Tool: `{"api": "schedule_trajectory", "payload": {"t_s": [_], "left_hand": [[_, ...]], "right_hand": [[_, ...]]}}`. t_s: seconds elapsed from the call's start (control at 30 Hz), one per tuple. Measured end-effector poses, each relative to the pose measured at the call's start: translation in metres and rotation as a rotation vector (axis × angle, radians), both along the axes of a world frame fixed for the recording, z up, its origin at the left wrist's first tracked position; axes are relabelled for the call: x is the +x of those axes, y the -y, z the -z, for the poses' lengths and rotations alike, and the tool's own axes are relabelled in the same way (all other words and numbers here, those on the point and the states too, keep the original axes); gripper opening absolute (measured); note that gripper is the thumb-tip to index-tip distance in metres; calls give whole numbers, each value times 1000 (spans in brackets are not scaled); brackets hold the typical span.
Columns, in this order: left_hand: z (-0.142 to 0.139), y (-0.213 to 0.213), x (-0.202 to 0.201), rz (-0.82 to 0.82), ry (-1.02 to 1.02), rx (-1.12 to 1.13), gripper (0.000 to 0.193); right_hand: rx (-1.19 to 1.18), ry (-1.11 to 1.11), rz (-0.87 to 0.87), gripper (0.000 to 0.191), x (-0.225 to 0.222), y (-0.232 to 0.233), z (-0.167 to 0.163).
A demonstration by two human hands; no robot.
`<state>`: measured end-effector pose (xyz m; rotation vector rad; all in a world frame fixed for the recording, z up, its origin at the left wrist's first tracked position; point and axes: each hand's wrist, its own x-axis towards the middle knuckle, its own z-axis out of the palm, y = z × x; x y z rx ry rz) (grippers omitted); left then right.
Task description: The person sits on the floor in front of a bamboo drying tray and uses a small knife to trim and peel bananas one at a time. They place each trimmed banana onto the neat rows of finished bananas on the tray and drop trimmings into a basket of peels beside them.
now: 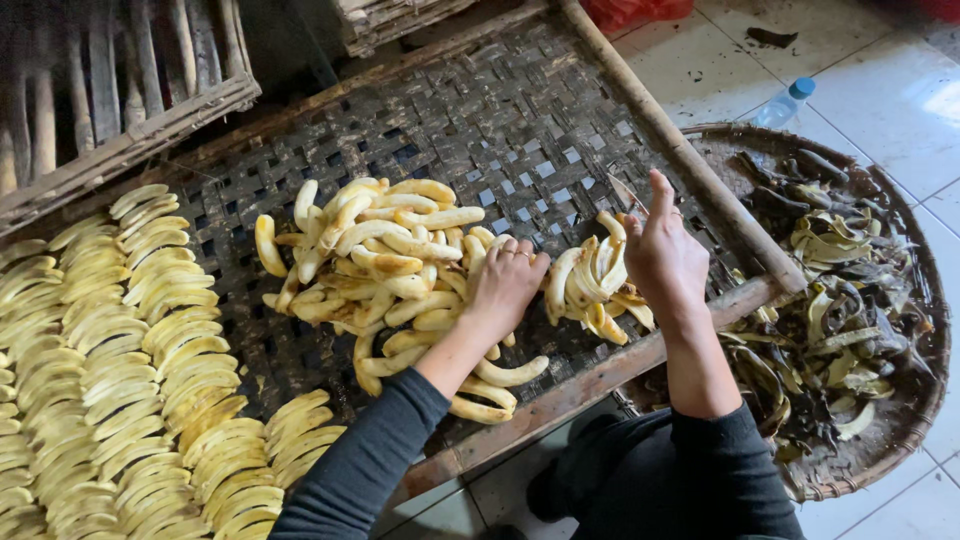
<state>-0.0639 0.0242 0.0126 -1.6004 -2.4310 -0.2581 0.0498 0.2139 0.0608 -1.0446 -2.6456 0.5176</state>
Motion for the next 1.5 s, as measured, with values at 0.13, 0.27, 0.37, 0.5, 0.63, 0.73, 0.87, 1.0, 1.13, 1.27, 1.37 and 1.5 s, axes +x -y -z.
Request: {"api": "schedule_trajectory", "payload": {"t_s": [0.13,0.27,0.37,0.5,0.63,0.73,0.87,1.0,1.13,1.27,1.37,1.5], "left_hand": [[15,-5,-3,-52,29,-89,14],[19,-10,-6,-17,-68,-44,18],[22,-14,-8,-56,-47,-116,16],[27,-20,-7,-88,-100,-127,20],[27,-26,-12,-64,-98,-206,25],[23,-31,-19,-57,-114,-234,31],[8,-40,-35,-221,37,14,29],[-21,-41,-44,-144,1177,881,28],[-40,-34,-30,-1,1784,1512,34],[-37,-41,-20,243,1745,1842,26],[-29,-42,-20,212,1885,1935,24],[-28,-34,-20,170,2015,1899,21]], "right_hand": [[7,-48,-21,66,2,4,-1],[-30,-29,-5,67,1,3,-3],[-14,-26,-11,66,2,3,-3],[-31,-34,-2,66,1,3,-3],[-36,-58,-10,65,1,3,-2],[-32,-93,-22,65,0,3,-3],[-102,-104,-30,62,-1,8,-8],[-319,-462,-248,44,2,37,-16],[-360,-486,-416,41,11,74,-28],[-120,-630,-637,42,15,95,-39],[0,-497,-669,48,14,98,-44],[1,-359,-614,49,12,95,-45]]}}
